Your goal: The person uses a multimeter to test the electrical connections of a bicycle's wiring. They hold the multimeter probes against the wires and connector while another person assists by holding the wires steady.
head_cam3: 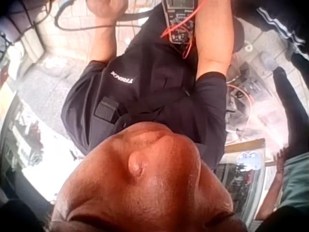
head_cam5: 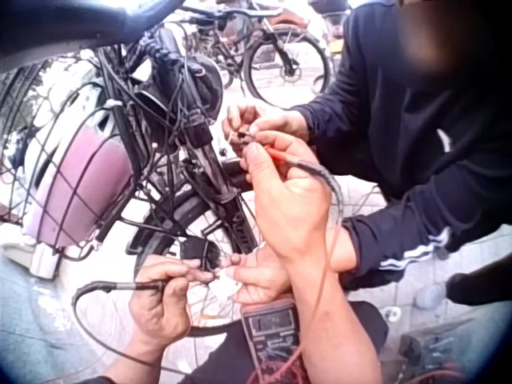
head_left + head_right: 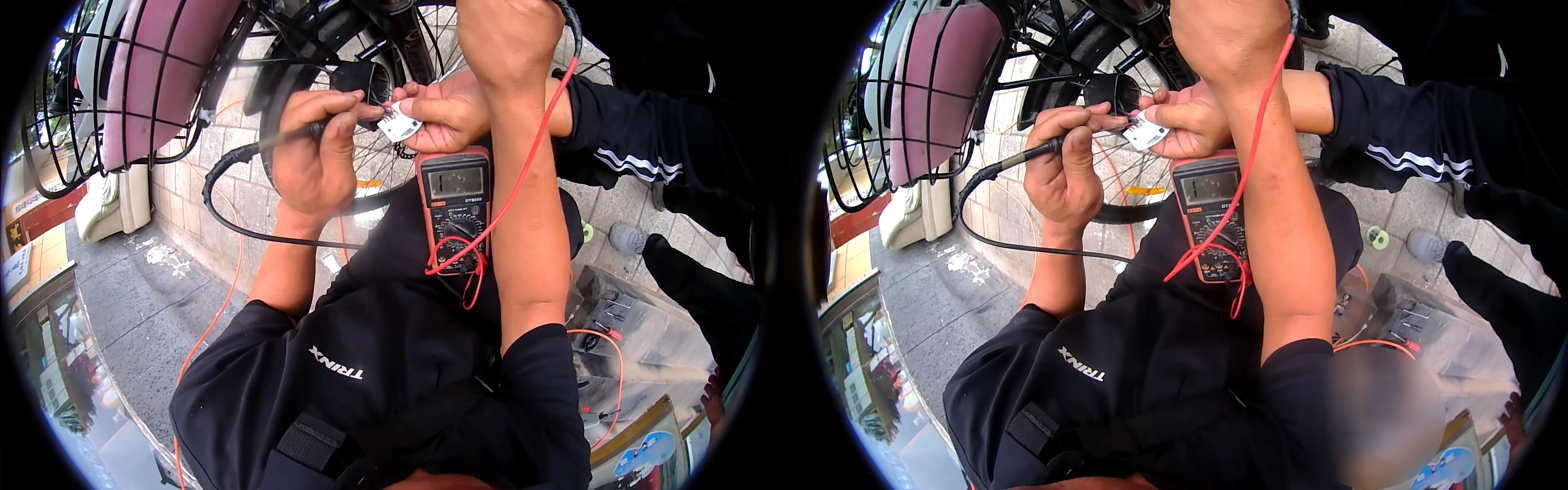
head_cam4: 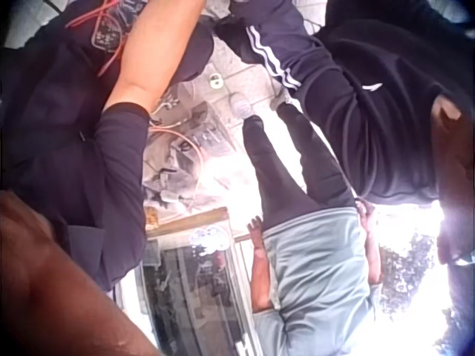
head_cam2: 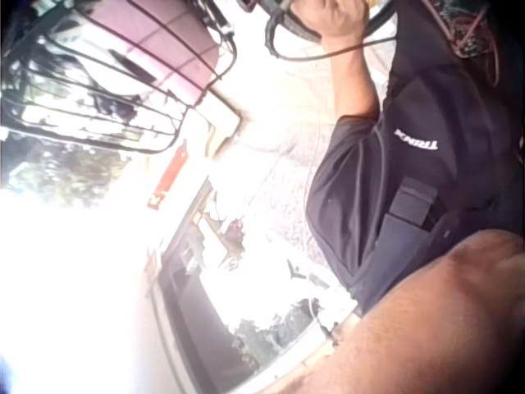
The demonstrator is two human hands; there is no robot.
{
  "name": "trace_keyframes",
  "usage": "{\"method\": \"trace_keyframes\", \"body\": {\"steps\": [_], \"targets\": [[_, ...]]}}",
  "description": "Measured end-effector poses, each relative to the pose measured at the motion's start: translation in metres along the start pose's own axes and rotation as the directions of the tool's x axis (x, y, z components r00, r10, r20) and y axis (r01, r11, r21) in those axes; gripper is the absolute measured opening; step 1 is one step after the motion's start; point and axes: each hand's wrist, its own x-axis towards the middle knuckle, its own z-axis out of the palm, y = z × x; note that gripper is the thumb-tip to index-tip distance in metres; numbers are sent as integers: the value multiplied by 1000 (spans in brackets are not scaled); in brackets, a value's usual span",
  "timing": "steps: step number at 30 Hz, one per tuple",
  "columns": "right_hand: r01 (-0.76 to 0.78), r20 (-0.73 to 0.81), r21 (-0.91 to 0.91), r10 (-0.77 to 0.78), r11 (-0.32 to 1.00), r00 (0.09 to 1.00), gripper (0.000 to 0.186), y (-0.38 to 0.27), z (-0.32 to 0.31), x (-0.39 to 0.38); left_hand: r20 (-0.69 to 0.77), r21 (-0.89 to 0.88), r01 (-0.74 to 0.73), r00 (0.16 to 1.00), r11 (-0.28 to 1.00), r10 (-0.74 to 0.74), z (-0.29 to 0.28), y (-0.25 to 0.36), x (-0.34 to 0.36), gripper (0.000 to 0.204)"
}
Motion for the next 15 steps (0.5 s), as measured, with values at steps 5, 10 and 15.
{"method": "trace_keyframes", "body": {"steps": [5,10,15], "targets": [[-7,17,-28,7,1000,1000,13,-1,1,0,13,-9,-7,1000,1000,7,-2,0,2,12],[-23,-47,-58,20,998,999,13,-7,2,-3,36,2,-10,999,1000,10,-5,-1,-1,14],[133,-95,-280,-165,951,982,20,-9,-10,-11,63,17,6,998,1000,-7,-7,3,3,14]]}}
